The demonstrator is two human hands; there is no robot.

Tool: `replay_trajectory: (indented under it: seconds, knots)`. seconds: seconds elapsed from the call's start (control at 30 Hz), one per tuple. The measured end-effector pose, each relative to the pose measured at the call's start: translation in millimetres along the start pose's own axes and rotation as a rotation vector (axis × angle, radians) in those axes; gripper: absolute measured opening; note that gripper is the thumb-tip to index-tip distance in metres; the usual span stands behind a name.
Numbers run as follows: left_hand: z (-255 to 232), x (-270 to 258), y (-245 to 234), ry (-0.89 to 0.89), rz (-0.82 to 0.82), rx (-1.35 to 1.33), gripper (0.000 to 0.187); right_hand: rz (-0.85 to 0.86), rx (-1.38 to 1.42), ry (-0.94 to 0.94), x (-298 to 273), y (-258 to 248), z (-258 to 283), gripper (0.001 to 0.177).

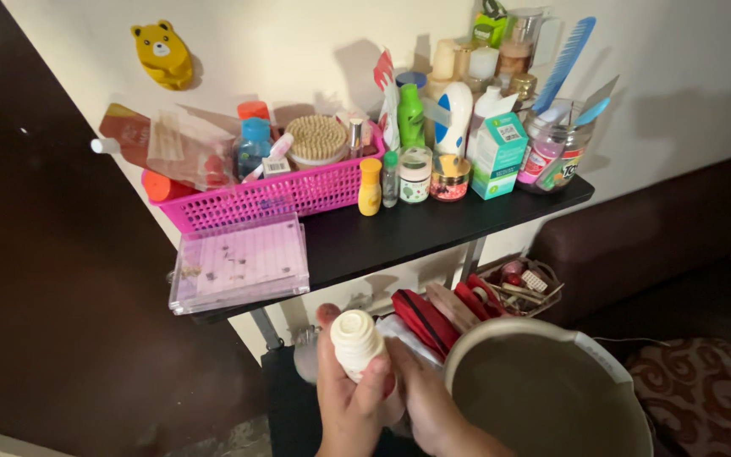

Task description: The person wipes a small plastic case and several cosmetic bottles with a cloth, then places them on a shelf. They wipe the shelf surface, move a basket, and wipe the area again. Finally, they pick up a bottle from the floor and place it on the shelf.

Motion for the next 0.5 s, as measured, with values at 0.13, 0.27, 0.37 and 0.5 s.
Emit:
replay_trajectory:
  seconds: [0.13,0.27,0.37,0.5]
  knots:
    - [-18.4,4.4,6.1,0.085,-0.018,0.119,0.060,-0.061,0.264,0.413,-29.6,19.1,8.6,0.052]
    - [-30.2,6.5,13.9,0.174,0.018,0.186,0.063,-0.042,0.120,0.229,-21.8,11.3,15.1,0.051]
    - [-37.8,5.2,22.4,0.170,0.058,0.108,0.063,-0.078,-0.081,0.106,-11.3,-7.1,13.7,0.047]
    - [-60.3,19.8,30.5,0.216,0.009,0.256,0.059,-0.109,-0.252,-0.026,-12.4,-8.5,37.1,0.043]
Point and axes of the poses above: each hand's wrist, its own x-axis towards the middle knuckle, its own y-axis out of the palm, z = x × y, the point moved 3 cm from there along x, towards the middle knuckle, and after that the axes turned 7 degrees about -z, right-handed, at the moved point
